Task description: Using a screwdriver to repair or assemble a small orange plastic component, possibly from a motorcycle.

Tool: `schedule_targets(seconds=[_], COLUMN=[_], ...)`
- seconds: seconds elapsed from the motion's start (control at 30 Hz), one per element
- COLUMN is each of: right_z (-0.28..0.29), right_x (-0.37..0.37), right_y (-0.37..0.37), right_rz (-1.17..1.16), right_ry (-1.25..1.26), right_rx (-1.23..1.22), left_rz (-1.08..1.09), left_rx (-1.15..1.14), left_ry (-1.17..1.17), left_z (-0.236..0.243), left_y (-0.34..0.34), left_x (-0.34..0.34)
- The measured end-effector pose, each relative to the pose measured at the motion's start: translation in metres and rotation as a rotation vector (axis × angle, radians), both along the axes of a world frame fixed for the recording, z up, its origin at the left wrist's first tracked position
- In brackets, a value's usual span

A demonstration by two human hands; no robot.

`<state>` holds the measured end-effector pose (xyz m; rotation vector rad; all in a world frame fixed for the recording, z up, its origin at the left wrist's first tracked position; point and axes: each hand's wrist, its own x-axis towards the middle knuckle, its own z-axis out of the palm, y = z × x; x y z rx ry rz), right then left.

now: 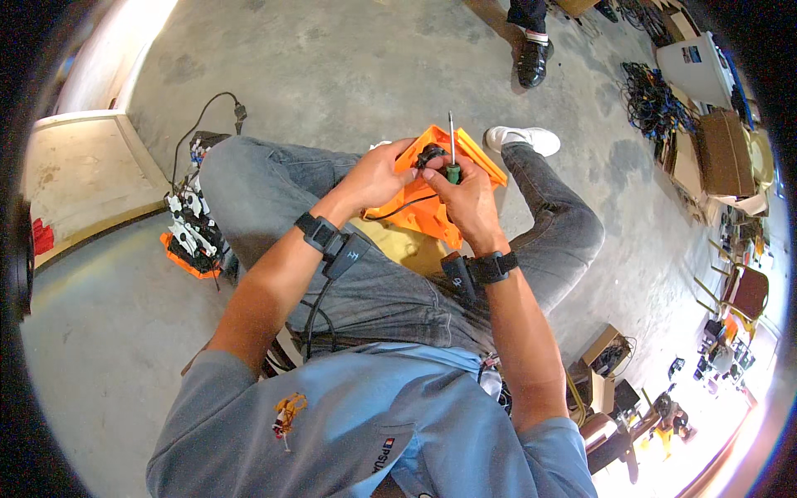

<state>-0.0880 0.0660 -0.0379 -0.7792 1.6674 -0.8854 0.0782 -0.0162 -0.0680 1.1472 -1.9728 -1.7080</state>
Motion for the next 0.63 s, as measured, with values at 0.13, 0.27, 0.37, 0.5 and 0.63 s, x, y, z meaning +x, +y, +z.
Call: schedule_targets(seconds=[0.13,0.27,0.37,0.5,0.63], right_z=[-0.002,-0.008,-0.009,-0.009,-0.010], right_x=[0.001,0.001,0.003,0.005,0.004], right_y=[-0.002,-0.002,-0.002,-0.001,-0.001], right_rz=[0.006,0.015,0.000,-0.040,-0.045], right_ry=[-0.007,0.015,0.005,0.043,0.033], right_rx=[0.041,0.013,-0.009,-0.010,0.002], left_rz=[0.005,0.004,-0.007,-0.025,-0.053], left_rx=[-0.020,-0.002,0.016,0.000,0.038], left_ry=[-0.016,0.030,0.027,0.005,0.021], left_z=[-0.003,-0.007,-0.007,0.001,0.004], left_y=[0.000,-0.001,-0.001,-0.001,-0.003], left_x=[0.001,0.000,0.000,0.000,0.000])
